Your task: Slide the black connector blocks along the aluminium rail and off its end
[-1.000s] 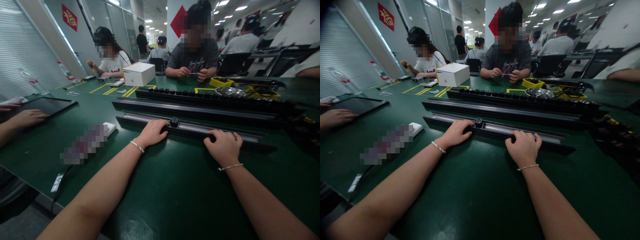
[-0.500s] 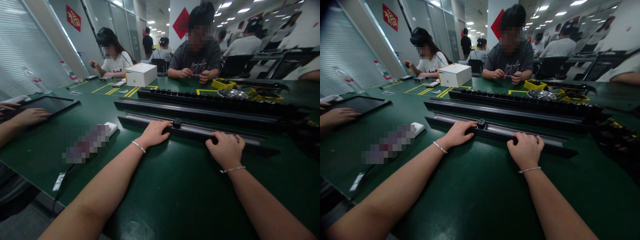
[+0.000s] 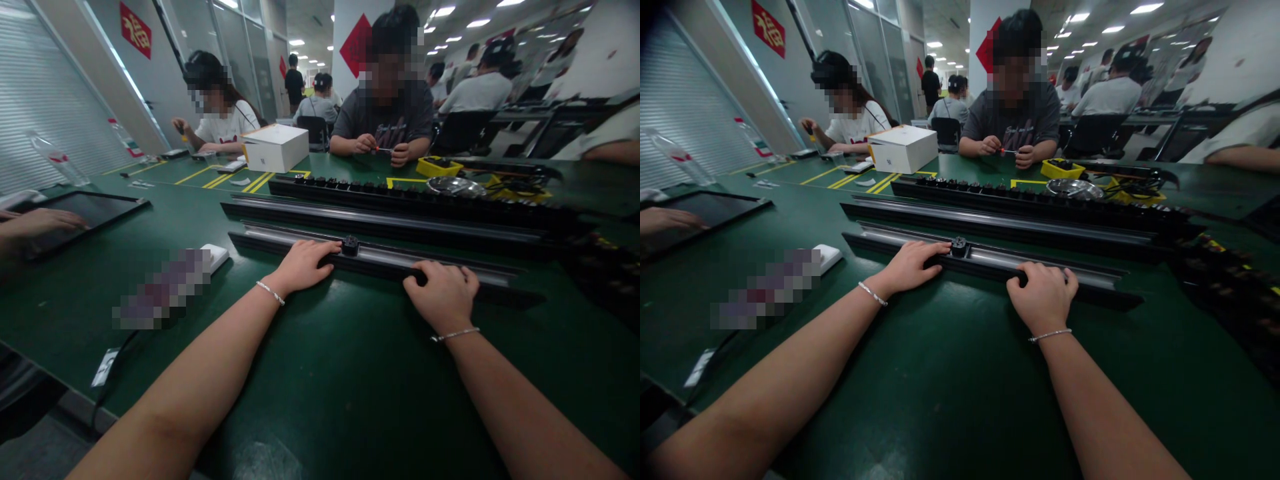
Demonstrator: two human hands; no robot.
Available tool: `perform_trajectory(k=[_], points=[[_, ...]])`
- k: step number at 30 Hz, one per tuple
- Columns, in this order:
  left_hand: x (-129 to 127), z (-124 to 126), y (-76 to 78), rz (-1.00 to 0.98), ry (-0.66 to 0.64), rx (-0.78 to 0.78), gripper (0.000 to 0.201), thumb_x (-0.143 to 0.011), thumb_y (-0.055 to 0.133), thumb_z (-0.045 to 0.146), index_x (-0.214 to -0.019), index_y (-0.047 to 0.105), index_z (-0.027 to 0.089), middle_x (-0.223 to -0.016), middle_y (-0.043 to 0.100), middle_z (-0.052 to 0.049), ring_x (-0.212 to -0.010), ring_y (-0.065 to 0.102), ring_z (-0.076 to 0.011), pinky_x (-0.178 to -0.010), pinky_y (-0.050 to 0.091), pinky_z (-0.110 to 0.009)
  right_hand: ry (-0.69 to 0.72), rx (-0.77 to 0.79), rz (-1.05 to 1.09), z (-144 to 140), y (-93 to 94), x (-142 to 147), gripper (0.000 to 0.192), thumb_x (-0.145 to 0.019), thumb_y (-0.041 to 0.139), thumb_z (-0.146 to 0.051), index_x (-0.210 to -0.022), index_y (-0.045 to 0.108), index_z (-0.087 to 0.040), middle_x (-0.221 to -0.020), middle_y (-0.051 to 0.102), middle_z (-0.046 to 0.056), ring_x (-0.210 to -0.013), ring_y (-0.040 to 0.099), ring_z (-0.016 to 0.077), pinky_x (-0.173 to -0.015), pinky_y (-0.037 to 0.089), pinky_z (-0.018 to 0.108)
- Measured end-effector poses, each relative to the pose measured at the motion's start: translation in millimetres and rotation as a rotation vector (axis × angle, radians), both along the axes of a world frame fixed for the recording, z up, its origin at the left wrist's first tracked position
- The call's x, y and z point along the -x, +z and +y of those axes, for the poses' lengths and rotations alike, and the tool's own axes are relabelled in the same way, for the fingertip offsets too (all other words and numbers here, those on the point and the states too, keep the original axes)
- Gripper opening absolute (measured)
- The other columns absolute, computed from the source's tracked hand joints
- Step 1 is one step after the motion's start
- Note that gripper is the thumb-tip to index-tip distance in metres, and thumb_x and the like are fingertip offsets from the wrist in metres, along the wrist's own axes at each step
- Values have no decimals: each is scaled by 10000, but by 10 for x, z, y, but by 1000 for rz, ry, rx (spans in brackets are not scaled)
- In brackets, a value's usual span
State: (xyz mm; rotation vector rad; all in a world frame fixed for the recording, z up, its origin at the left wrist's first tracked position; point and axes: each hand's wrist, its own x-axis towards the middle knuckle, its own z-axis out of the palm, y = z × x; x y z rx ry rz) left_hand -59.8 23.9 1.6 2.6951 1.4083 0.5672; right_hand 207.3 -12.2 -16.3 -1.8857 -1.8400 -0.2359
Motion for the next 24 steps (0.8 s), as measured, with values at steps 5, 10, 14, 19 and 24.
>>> perform_trajectory(k=[5,10,14,19,24], points=[[0,-3,15,-16,-7,10,393,-832,511,282,-1225,509,278,-1329,553,12,-1149,537,-197,-977,368,-386,-1,2,-1,-8,15,8,281,-739,420,-317,-870,644,-207,-906,667,59,-885,518,246,-966,212,482],[-4,-12,26,-23,-11,1,378,-837,508,281,-1214,512,270,-1314,565,15,-1189,515,-181,-979,361,-374,1,16,-2,-4,12,2,300,-745,412,-332,-875,648,-200,-903,666,62,-893,514,244,-965,211,479],[-6,-17,19,-2,-1,9,405,-839,506,300,-1244,495,283,-1326,557,12,-1163,527,-192,-980,350,-389,-12,11,-4,-6,6,8,299,-744,411,-327,-877,648,-203,-904,669,53,-895,516,240,-977,201,474],[-13,-23,15,13,2,4,423,-835,512,302,-1257,492,286,-1288,584,3,-1127,541,-203,-976,339,-402,-17,12,0,-20,19,20,306,-741,405,-321,-877,651,-200,-907,665,55,-898,516,243,-980,204,472],[-14,-19,13,21,22,1,414,-834,518,307,-1248,510,282,-1215,625,-17,-1110,547,-203,-977,333,-399,-1,12,-4,-17,19,12,285,-748,413,-324,-868,642,-204,-895,661,50,-884,519,239,-976,209,477]])
